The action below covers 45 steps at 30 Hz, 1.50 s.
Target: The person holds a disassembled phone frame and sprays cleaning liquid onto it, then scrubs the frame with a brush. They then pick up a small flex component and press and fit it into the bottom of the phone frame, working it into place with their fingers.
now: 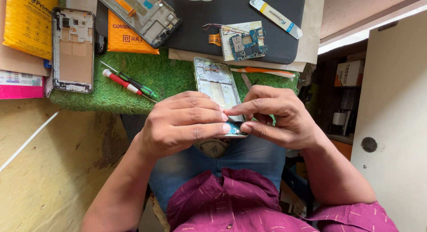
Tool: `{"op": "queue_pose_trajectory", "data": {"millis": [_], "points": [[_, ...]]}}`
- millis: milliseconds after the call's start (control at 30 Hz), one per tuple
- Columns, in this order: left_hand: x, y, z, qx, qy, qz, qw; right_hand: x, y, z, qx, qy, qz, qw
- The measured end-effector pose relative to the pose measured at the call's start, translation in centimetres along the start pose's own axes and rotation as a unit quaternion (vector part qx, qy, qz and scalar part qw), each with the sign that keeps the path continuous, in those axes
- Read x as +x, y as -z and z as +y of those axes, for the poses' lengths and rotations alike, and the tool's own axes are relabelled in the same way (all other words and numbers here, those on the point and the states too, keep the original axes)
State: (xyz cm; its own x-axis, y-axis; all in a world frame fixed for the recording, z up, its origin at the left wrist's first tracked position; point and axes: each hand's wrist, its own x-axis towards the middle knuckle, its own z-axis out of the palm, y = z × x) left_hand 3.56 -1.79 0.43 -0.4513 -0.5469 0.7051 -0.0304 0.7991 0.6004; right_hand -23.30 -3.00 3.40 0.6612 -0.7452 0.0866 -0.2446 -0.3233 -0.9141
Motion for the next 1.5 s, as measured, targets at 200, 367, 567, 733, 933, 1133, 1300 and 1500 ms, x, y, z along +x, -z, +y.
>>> {"op": "queue_pose_trajectory", "data": {"millis": [200,367,567,733,933,1133,1300,1500], "points": [[-0.4,-0.2,-0.3,-0.025,0.019,-0.003,1.000,0.2,-0.4,-0.6,0.006,-0.024,0.012,1.000],[-0.6,-0.2,-0.2,-0.007,0.018,-0.010,1.000,0.4,-0.9,-1.0,0.027,-0.053,0.009,0.998],[-0.7,-0.2,-0.3,-0.011,0.027,-0.015,0.999,0.5,-1.1,-0.7,0.052,-0.057,0.002,0.997],[-0.8,-0.4,-0.6,-0.011,0.028,-0.023,0.999,-0.1,-1.5,0.0,0.109,-0.096,0.023,0.989],[-0.7,-0.4,-0.8,-0.008,0.036,-0.012,0.999,-0.6,-1.1,1.2,0.461,-0.094,0.104,0.876],[-0.7,-0.4,-0.7,-0.023,0.045,-0.001,0.999,-1.3,-0.9,1.8,0.305,-0.055,0.206,0.928],[-0.6,-0.2,-0.7,-0.005,0.043,0.000,0.999,-1.6,-1.4,1.2,0.157,0.004,0.211,0.965],[-0.3,-0.4,-0.5,0.014,0.043,0.011,0.999,-0.9,-1.3,-0.7,0.120,-0.036,0.153,0.980]]}}
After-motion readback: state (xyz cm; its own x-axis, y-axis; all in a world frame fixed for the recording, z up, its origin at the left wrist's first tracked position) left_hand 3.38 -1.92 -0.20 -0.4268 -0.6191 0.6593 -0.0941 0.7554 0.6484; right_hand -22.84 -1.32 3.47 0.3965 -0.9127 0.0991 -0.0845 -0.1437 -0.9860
